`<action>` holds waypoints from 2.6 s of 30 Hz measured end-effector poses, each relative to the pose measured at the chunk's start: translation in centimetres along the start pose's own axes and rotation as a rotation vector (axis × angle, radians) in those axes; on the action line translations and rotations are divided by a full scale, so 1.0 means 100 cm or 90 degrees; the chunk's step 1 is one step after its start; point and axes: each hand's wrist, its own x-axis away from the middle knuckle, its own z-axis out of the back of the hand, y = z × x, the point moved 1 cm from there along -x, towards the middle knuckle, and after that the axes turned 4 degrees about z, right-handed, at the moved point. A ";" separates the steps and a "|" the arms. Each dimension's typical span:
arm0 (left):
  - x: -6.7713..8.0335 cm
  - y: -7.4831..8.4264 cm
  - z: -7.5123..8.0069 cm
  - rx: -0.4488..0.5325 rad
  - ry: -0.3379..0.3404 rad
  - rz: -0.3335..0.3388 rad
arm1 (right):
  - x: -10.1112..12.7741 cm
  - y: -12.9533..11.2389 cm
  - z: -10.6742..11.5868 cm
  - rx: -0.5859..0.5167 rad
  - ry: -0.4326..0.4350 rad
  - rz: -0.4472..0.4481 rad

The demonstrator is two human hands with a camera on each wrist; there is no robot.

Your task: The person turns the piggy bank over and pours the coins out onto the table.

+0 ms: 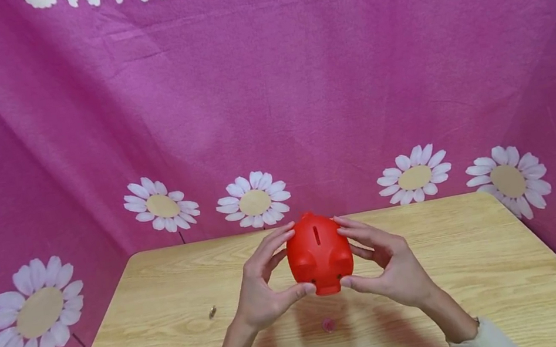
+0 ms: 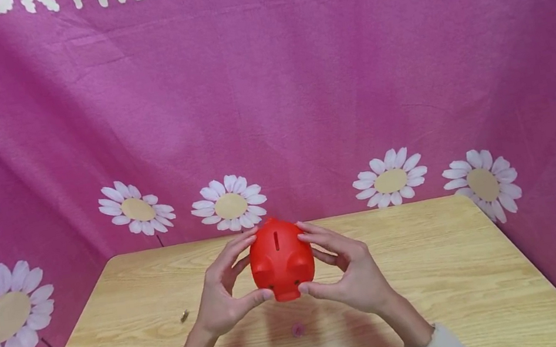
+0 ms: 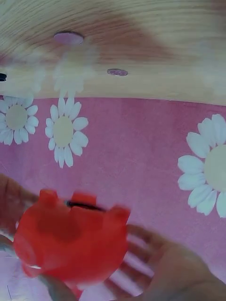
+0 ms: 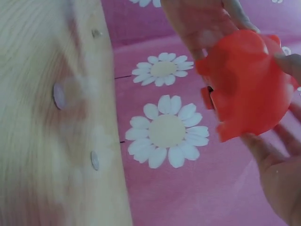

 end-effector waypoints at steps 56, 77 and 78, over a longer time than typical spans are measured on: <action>0.003 0.004 -0.010 -0.021 0.054 0.188 | 0.000 -0.006 -0.006 0.117 0.028 -0.250; -0.007 0.020 -0.008 0.005 0.021 -0.050 | -0.008 -0.029 0.009 0.060 0.004 -0.088; -0.007 0.019 -0.008 0.012 0.015 -0.095 | -0.008 -0.029 0.009 0.054 0.003 -0.043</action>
